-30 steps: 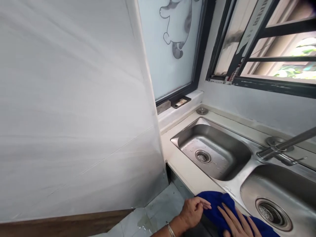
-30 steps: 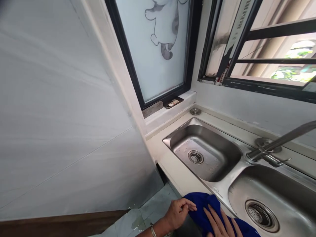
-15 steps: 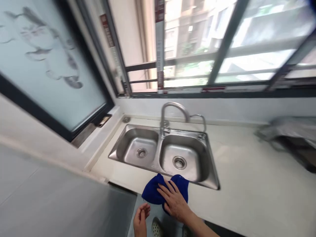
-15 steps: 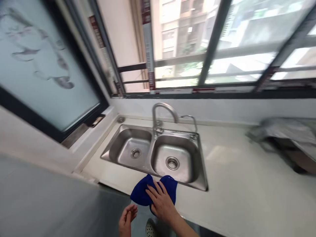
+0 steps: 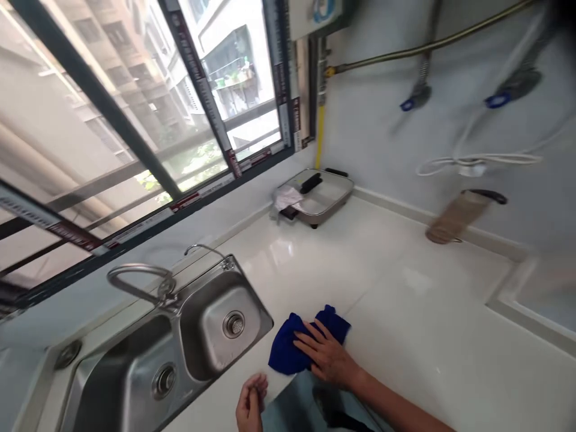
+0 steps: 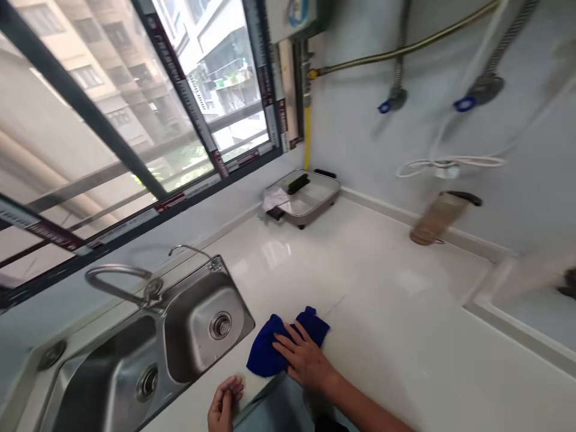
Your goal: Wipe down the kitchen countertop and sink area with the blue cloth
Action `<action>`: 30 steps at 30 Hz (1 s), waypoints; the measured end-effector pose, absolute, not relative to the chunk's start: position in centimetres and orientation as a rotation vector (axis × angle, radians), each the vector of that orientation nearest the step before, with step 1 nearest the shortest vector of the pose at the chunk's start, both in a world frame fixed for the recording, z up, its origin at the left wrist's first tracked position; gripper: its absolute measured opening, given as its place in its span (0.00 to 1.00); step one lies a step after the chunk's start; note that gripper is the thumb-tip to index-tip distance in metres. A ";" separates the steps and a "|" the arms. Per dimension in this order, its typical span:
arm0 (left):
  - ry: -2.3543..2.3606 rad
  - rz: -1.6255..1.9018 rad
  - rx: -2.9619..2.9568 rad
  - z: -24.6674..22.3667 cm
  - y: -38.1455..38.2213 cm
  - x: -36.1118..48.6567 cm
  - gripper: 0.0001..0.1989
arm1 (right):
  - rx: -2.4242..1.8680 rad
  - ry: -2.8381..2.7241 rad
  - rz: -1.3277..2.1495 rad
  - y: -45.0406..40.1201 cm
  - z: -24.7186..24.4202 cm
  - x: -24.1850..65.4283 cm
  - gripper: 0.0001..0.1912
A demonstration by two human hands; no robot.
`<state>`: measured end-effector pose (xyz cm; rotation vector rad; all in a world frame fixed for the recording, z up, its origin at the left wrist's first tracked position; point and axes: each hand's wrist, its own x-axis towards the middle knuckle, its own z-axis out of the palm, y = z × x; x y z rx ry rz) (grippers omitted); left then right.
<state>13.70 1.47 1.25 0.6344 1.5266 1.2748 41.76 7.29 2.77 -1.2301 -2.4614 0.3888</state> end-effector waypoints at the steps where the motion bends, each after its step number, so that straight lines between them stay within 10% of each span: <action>1: 1.504 1.241 0.664 1.9 2.4 15.2 0.29 | -1.304 -2.414 0.357 7.7 2.7 42.8 0.44; 14: 1.188 0.793 1.293 1.5 7.7 19.9 0.23 | -2.355 -1.378 -0.055 6.0 0.8 52.4 0.31; 30: 0.885 0.553 2.266 1.8 9.4 34.7 0.24 | -2.352 -0.840 -0.251 -4.6 -1.3 52.2 0.28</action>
